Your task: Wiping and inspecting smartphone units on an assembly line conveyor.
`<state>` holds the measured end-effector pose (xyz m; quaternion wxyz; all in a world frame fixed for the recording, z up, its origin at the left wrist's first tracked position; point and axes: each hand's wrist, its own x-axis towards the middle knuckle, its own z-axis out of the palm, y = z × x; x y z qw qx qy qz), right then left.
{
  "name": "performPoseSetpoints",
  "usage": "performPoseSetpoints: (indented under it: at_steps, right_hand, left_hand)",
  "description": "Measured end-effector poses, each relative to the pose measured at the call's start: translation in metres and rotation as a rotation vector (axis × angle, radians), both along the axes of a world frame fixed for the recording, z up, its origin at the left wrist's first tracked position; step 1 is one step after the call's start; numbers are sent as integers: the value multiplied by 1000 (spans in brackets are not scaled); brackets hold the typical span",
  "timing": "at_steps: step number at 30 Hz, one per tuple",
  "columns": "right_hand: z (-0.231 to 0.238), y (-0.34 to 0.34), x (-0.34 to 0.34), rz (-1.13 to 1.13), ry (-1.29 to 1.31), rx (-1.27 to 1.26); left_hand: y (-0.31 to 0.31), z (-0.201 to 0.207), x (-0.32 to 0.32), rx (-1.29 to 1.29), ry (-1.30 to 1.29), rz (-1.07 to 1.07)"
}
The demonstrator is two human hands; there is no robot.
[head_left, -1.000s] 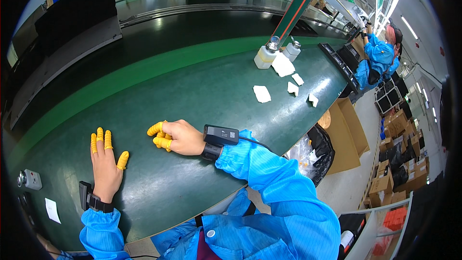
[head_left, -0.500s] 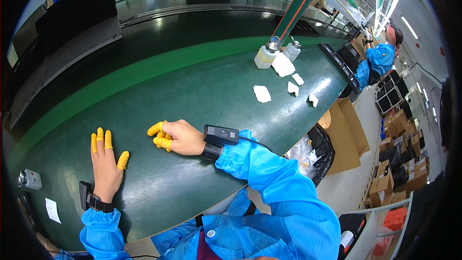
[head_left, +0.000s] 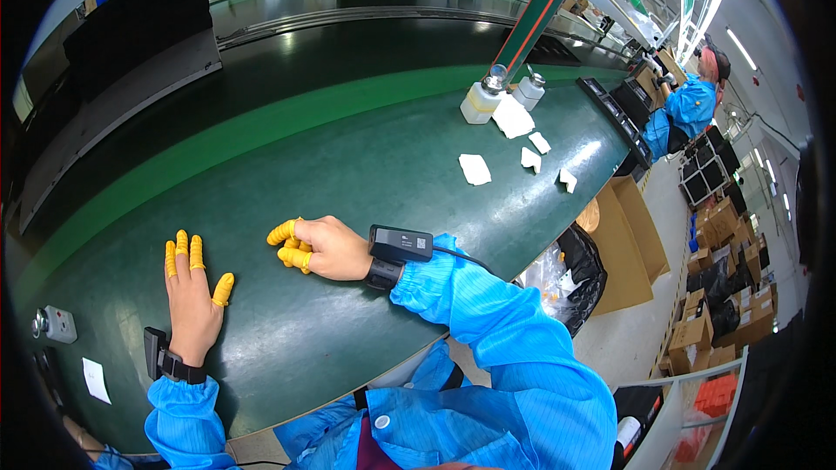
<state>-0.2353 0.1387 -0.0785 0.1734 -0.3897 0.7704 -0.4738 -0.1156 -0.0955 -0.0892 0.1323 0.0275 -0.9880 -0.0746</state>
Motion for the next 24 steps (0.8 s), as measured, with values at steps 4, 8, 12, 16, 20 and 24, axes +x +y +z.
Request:
performPoseSetpoints:
  at_steps: [4,8,12,16,20,24]
  right_hand:
    - [0,0,0,2,2,2]
    - [0,0,0,-1,-3,10]
    - [1,0,0,-2,-19,10]
    - [0,-1,0,3,-7,4]
    - [2,0,0,4,-18,5]
    - [1,0,0,3,-12,4]
  left_hand:
    - [0,1,0,4,2,-4]
    - [1,0,0,3,7,-10]
    - [0,0,-1,9,-13,4]
    - [0,1,0,3,-4,3]
    - [1,1,0,10,-2,-1]
    - [1,1,0,2,1,-7]
